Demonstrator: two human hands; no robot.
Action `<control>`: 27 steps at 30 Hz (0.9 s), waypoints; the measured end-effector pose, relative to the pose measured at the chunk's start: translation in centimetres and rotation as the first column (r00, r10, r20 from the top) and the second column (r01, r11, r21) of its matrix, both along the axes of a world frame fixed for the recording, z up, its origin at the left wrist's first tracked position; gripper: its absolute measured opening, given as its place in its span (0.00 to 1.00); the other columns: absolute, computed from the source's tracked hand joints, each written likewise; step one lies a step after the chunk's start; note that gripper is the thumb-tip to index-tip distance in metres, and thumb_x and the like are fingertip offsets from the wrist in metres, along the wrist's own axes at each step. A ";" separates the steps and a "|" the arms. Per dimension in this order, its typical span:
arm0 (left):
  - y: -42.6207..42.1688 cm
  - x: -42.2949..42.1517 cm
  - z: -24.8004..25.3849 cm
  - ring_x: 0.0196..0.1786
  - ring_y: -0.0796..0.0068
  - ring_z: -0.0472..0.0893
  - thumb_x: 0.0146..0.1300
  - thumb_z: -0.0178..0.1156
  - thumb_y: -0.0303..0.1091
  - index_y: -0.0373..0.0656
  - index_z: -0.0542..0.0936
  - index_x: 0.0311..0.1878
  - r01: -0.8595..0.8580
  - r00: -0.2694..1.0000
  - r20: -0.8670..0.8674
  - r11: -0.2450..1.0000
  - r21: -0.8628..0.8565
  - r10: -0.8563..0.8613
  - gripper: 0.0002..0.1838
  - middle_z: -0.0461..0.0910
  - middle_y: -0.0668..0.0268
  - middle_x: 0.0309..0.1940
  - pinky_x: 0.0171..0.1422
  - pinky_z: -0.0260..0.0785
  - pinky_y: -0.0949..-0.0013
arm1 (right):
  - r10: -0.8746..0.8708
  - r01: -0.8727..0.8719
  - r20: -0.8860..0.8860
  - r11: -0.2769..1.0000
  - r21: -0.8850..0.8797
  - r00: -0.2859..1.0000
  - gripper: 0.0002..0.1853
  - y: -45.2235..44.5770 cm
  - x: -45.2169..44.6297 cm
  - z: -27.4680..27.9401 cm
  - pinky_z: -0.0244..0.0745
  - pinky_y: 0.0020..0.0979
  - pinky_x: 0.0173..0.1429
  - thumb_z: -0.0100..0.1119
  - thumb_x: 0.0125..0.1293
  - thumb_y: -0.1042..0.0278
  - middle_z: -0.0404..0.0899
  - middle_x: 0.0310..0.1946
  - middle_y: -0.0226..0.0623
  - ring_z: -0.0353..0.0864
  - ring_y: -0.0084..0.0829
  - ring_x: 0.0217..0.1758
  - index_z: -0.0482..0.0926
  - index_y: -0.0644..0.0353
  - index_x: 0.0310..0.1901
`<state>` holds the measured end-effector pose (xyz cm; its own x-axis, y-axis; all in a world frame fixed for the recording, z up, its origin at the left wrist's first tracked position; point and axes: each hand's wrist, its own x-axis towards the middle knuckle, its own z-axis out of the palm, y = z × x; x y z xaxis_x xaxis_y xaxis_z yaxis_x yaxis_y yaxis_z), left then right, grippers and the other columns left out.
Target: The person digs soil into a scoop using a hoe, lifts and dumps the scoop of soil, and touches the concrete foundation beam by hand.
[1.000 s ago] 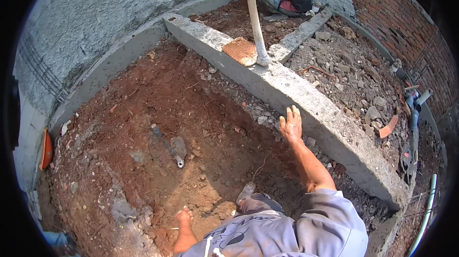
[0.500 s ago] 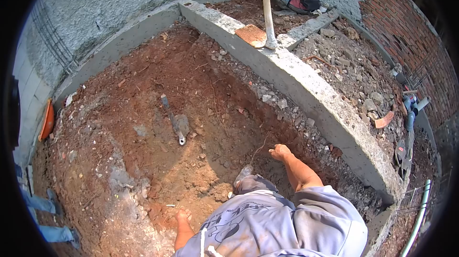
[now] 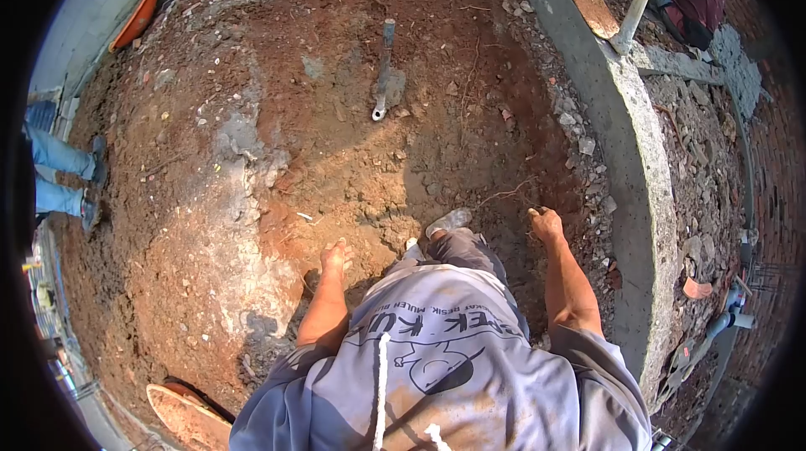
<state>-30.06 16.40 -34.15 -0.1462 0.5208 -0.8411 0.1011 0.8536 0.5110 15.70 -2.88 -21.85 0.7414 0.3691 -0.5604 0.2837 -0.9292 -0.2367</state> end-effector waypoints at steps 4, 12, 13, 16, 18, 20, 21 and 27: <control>0.5 -2.3 -0.9 0.37 0.66 0.82 0.67 0.56 0.40 0.38 0.59 0.68 0.018 1.000 0.000 1.000 -0.022 -0.018 0.31 0.81 0.54 0.46 0.44 0.72 0.56 | -0.006 0.005 0.027 1.000 0.025 1.000 0.24 0.4 -0.7 1.1 0.71 0.40 0.58 0.54 0.66 0.50 0.79 0.50 0.52 0.77 0.47 0.57 0.78 0.66 0.51; -1.2 -4.3 -1.8 0.40 0.64 0.83 0.66 0.57 0.40 0.40 0.53 0.72 0.016 0.999 -0.041 0.998 -0.057 -0.018 0.36 0.80 0.53 0.47 0.44 0.72 0.58 | -0.090 0.080 0.058 0.986 0.146 0.994 0.20 -5.9 2.9 -6.3 0.75 0.37 0.47 0.54 0.65 0.55 0.82 0.36 0.49 0.82 0.44 0.42 0.80 0.67 0.44; -1.7 -4.0 -1.3 0.40 0.63 0.83 0.66 0.57 0.40 0.40 0.52 0.72 0.000 0.999 -0.034 0.998 -0.060 -0.002 0.36 0.80 0.53 0.47 0.44 0.73 0.59 | -0.069 0.044 0.135 0.983 0.179 0.988 0.18 -7.7 3.8 -8.5 0.75 0.35 0.42 0.55 0.65 0.57 0.82 0.32 0.44 0.82 0.38 0.35 0.80 0.66 0.43; -2.8 -3.5 -1.5 0.42 0.63 0.83 0.66 0.57 0.40 0.40 0.51 0.73 0.016 1.000 0.002 0.996 -0.093 -0.016 0.37 0.80 0.53 0.47 0.44 0.73 0.61 | 0.116 -0.173 0.314 0.972 0.160 0.942 0.12 -10.4 3.3 -8.6 0.73 0.30 0.31 0.53 0.63 0.65 0.80 0.24 0.36 0.79 0.28 0.25 0.78 0.63 0.43; -3.9 -3.9 -1.7 0.42 0.63 0.83 0.66 0.57 0.39 0.40 0.50 0.73 0.029 0.999 -0.011 0.991 -0.134 -0.031 0.38 0.80 0.53 0.47 0.44 0.73 0.61 | 0.062 -0.094 0.172 0.978 0.184 0.983 0.11 -13.5 4.2 -9.6 0.71 0.31 0.27 0.52 0.62 0.67 0.80 0.24 0.36 0.78 0.28 0.23 0.77 0.61 0.44; -4.7 -3.8 -2.2 0.42 0.63 0.82 0.66 0.57 0.39 0.40 0.50 0.73 0.024 0.999 -0.044 0.986 -0.165 -0.032 0.38 0.80 0.53 0.47 0.44 0.74 0.60 | -0.171 0.173 -0.027 0.978 0.119 0.985 0.15 -15.0 4.0 -7.4 0.76 0.37 0.41 0.53 0.59 0.65 0.83 0.34 0.49 0.83 0.45 0.38 0.79 0.60 0.46; -5.0 -4.0 -3.2 0.44 0.62 0.82 0.67 0.56 0.38 0.40 0.49 0.74 0.006 1.000 -0.019 0.985 -0.174 -0.010 0.38 0.79 0.52 0.49 0.49 0.73 0.57 | -0.247 0.253 -0.068 0.961 0.115 0.967 0.14 -14.2 3.0 -4.9 0.76 0.36 0.37 0.52 0.60 0.65 0.83 0.33 0.47 0.84 0.42 0.35 0.79 0.60 0.45; -5.2 -3.4 -0.6 0.44 0.63 0.82 0.67 0.55 0.42 0.39 0.53 0.72 -0.169 0.985 0.000 0.977 -0.126 0.171 0.36 0.80 0.54 0.49 0.51 0.71 0.57 | -0.336 0.368 -0.396 0.930 0.006 0.855 0.11 -18.4 13.5 -7.4 0.74 0.32 0.27 0.46 0.62 0.69 0.82 0.25 0.44 0.83 0.36 0.27 0.80 0.61 0.37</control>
